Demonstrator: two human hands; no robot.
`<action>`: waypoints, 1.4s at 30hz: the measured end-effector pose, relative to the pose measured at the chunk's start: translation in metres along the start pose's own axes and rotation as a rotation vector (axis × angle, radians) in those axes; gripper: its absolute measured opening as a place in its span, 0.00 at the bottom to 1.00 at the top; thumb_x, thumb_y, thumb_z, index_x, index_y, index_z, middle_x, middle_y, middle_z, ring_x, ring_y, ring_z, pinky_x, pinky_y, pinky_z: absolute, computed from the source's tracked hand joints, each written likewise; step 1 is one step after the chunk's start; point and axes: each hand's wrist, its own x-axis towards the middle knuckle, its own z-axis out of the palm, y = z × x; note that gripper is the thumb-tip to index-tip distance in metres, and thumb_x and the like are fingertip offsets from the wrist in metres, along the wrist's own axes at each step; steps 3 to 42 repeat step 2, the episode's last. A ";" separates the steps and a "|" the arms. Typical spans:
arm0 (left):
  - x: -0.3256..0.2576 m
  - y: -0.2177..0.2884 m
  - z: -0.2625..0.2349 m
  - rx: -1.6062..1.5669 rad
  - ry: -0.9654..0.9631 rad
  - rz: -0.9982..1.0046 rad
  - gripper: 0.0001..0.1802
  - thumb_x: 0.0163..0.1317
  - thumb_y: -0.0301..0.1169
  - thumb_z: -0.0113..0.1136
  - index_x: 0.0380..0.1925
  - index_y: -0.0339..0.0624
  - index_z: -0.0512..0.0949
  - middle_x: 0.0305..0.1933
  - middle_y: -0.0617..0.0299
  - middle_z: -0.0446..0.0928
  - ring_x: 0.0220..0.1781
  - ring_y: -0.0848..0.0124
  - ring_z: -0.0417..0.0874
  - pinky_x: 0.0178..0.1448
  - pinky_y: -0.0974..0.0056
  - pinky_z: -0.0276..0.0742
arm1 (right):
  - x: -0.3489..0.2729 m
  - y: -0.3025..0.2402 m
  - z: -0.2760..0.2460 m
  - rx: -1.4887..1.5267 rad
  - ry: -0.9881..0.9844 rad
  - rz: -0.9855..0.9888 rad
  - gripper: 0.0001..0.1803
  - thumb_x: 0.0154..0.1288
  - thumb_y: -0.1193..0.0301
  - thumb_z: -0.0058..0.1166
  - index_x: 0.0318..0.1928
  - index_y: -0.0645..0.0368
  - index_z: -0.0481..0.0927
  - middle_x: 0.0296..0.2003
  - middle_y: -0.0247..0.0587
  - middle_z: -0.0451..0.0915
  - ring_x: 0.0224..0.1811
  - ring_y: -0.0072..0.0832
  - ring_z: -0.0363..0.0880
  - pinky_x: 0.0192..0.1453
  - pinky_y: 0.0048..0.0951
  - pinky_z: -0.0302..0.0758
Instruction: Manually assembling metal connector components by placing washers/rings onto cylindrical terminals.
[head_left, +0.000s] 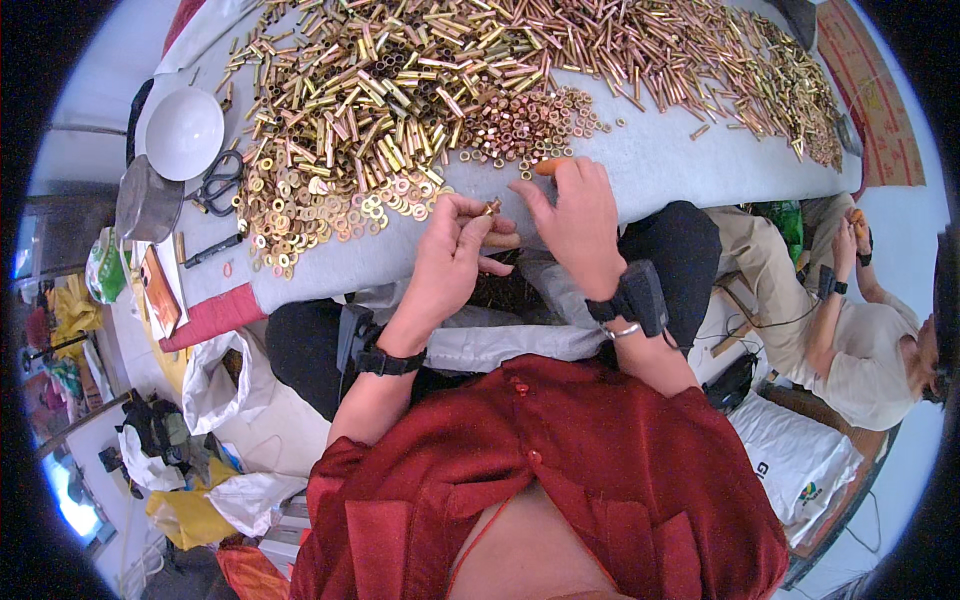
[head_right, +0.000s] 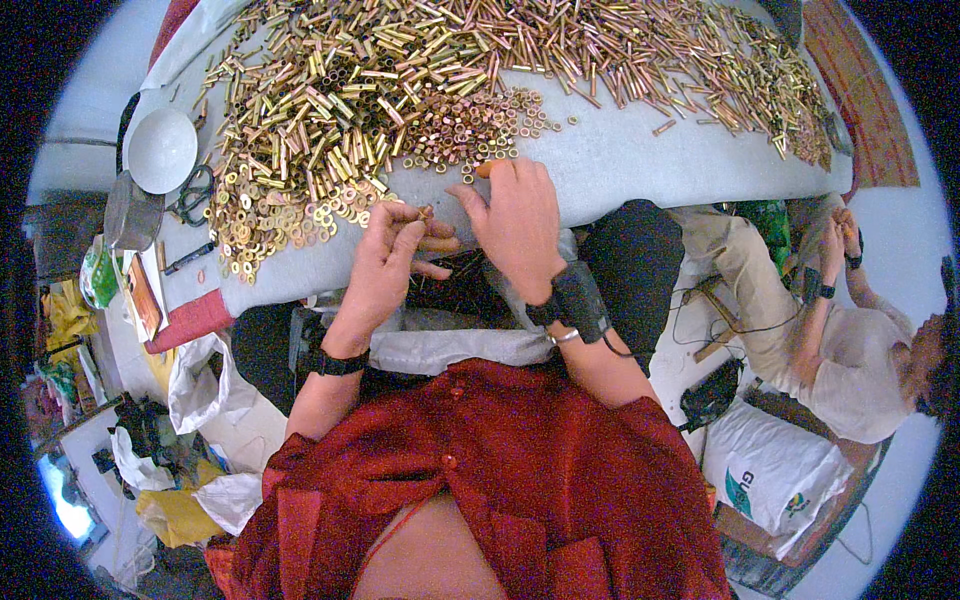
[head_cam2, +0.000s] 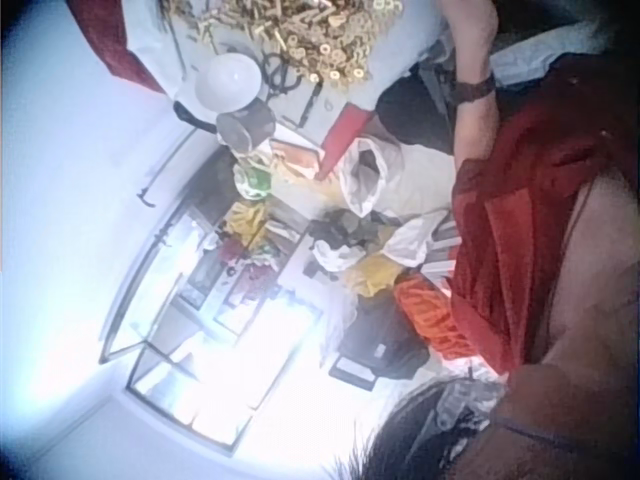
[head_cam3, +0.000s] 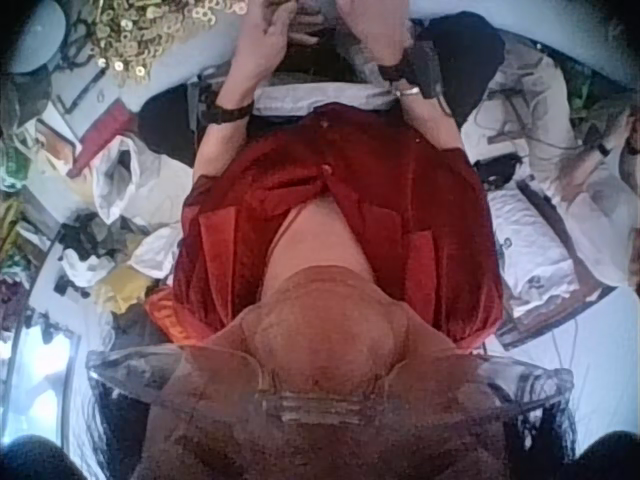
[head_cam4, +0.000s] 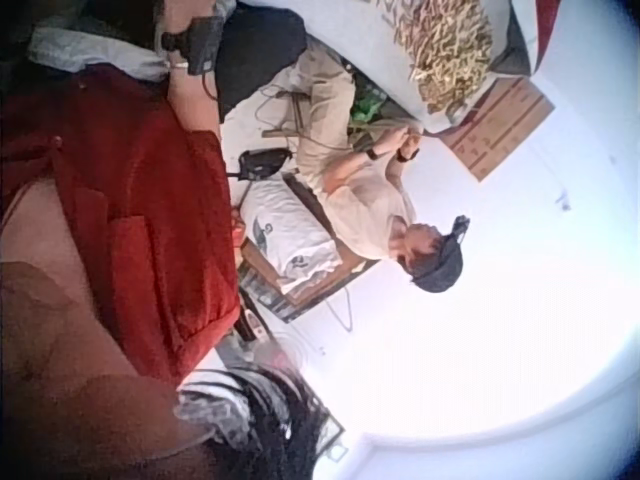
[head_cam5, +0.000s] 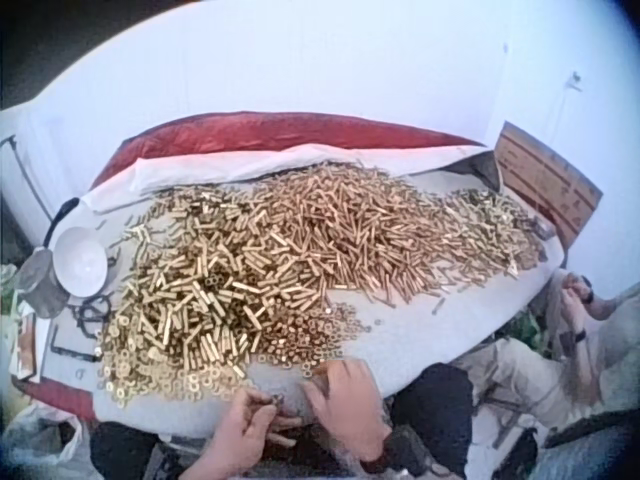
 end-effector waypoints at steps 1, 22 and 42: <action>0.000 0.000 0.000 0.004 -0.003 0.005 0.08 0.70 0.28 0.40 0.44 0.36 0.60 0.43 0.49 0.74 0.45 0.62 0.81 0.33 0.67 0.84 | 0.004 0.003 0.004 -0.019 -0.036 -0.012 0.14 0.54 0.66 0.60 0.37 0.61 0.75 0.33 0.47 0.74 0.39 0.44 0.72 0.43 0.41 0.69; 0.000 -0.001 0.000 0.007 -0.009 0.009 0.08 0.70 0.29 0.40 0.44 0.37 0.60 0.43 0.49 0.74 0.44 0.62 0.81 0.33 0.67 0.84 | 0.006 0.006 0.010 -0.040 -0.072 -0.023 0.14 0.54 0.66 0.59 0.37 0.61 0.75 0.34 0.48 0.75 0.39 0.43 0.72 0.44 0.41 0.69; 0.000 -0.001 0.000 0.007 -0.009 0.009 0.08 0.70 0.29 0.40 0.44 0.37 0.60 0.43 0.49 0.74 0.44 0.62 0.81 0.33 0.67 0.84 | 0.006 0.006 0.010 -0.040 -0.072 -0.023 0.14 0.54 0.66 0.59 0.37 0.61 0.75 0.34 0.48 0.75 0.39 0.43 0.72 0.44 0.41 0.69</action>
